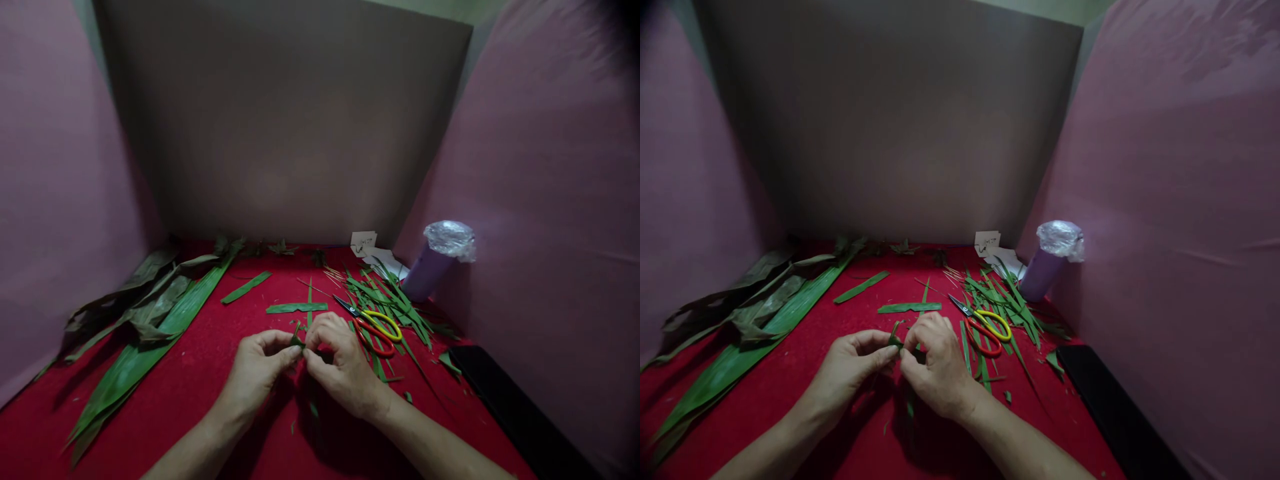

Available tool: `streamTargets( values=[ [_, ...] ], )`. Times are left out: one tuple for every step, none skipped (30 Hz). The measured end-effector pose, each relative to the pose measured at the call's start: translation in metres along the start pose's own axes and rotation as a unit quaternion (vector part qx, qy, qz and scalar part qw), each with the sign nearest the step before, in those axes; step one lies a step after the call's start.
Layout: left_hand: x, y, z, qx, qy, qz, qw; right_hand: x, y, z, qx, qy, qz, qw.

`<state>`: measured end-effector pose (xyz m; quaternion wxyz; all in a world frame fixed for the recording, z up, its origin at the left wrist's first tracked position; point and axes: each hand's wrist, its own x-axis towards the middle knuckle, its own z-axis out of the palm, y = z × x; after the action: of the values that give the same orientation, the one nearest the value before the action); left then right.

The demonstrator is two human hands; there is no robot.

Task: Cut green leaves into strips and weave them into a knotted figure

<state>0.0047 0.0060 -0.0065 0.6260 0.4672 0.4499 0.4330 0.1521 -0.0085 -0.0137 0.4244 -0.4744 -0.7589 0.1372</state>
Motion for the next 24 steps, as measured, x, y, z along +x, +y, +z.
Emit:
streamTargets(
  values=[
    [0.0001, -0.0005, 0.0000, -0.004, -0.001, -0.002, 1.000, 0.0001, 0.0002, 0.0004, 0.003, 0.000, -0.002, 1.000],
    [0.0002, -0.0011, 0.0000, -0.007, 0.000, -0.005, 1.000, 0.0001, 0.0004, 0.0007, 0.005, 0.000, -0.003, 1.000],
    [0.0004, -0.0018, 0.0000, -0.009, 0.000, -0.006, 1.000, 0.0001, 0.0005, 0.0008, 0.006, -0.001, -0.004, 1.000],
    [0.0006, -0.0025, -0.0001, -0.008, 0.001, -0.005, 1.000, 0.0001, 0.0005, 0.0008, 0.005, -0.002, -0.005, 1.000],
    [0.0009, -0.0032, -0.0002, -0.006, 0.003, -0.002, 1.000, 0.0000, 0.0003, 0.0007, 0.003, -0.003, -0.003, 1.000],
    [0.0012, -0.0039, -0.0004, -0.005, 0.005, 0.000, 1.000, -0.0001, -0.0001, 0.0005, -0.001, -0.004, -0.001, 1.000],
    [0.0015, -0.0045, -0.0007, -0.005, 0.006, 0.003, 1.000, -0.0002, -0.0007, 0.0003, -0.007, -0.004, 0.001, 1.000],
    [0.0017, -0.0050, -0.0011, -0.006, 0.005, 0.005, 1.000, -0.0003, -0.0014, 0.0002, -0.013, -0.004, 0.001, 1.000],
    [0.0019, -0.0052, -0.0014, -0.008, 0.004, 0.007, 1.000, -0.0004, -0.0022, 0.0001, -0.019, -0.005, 0.000, 1.000],
    [0.0020, -0.0053, -0.0017, -0.009, 0.001, 0.007, 1.000, -0.0005, -0.0029, 0.0001, -0.024, -0.005, -0.001, 1.000],
    [0.0020, -0.0052, -0.0020, -0.009, 0.000, 0.007, 1.000, -0.0007, -0.0034, 0.0002, -0.028, -0.004, -0.002, 1.000],
    [0.0019, -0.0049, -0.0022, -0.009, 0.001, 0.007, 1.000, -0.0009, -0.0038, 0.0003, -0.030, -0.004, -0.004, 1.000],
    [0.0019, -0.0044, -0.0023, -0.008, 0.004, 0.007, 1.000, -0.0013, -0.0040, 0.0005, -0.031, -0.003, -0.005, 1.000],
    [0.0018, -0.0039, -0.0024, -0.006, 0.009, 0.006, 1.000, -0.0017, -0.0040, 0.0006, -0.030, -0.002, -0.005, 1.000],
    [0.0018, -0.0034, -0.0025, -0.005, 0.015, 0.006, 1.000, -0.0021, -0.0039, 0.0006, -0.029, -0.002, -0.006, 1.000],
    [0.0017, -0.0028, -0.0027, -0.004, 0.019, 0.006, 1.000, -0.0024, -0.0036, 0.0005, -0.025, -0.003, -0.006, 1.000],
    [0.0016, -0.0023, -0.0030, -0.003, 0.023, 0.008, 1.000, -0.0025, -0.0033, 0.0003, -0.019, -0.004, -0.006, 1.000],
    [0.0015, -0.0017, -0.0034, -0.001, 0.025, 0.009, 1.000, -0.0023, -0.0029, 0.0000, -0.010, -0.006, -0.003, 1.000],
    [0.0014, -0.0011, -0.0038, 0.000, 0.026, 0.010, 1.000, -0.0018, -0.0024, -0.0005, 0.003, -0.011, 0.003, 1.000],
    [0.0012, -0.0006, -0.0043, 0.001, 0.026, 0.010, 1.000, -0.0010, -0.0019, -0.0011, 0.020, -0.016, 0.011, 1.000],
    [0.0009, 0.0000, -0.0047, 0.000, 0.023, 0.009, 1.000, 0.0001, -0.0011, -0.0018, 0.041, -0.025, 0.026, 0.998],
    [0.0006, 0.0005, -0.0051, -0.001, 0.019, 0.007, 1.000, 0.0013, -0.0002, -0.0024, 0.070, -0.036, 0.049, 0.996],
    [0.0004, 0.0009, -0.0055, -0.004, 0.013, 0.005, 1.000, 0.0027, 0.0010, -0.0030, 0.106, -0.049, 0.076, 0.990],
    [0.0001, 0.0012, -0.0057, -0.009, 0.007, 0.003, 1.000, 0.0040, 0.0024, -0.0035, 0.148, -0.062, 0.104, 0.982]
  ],
)
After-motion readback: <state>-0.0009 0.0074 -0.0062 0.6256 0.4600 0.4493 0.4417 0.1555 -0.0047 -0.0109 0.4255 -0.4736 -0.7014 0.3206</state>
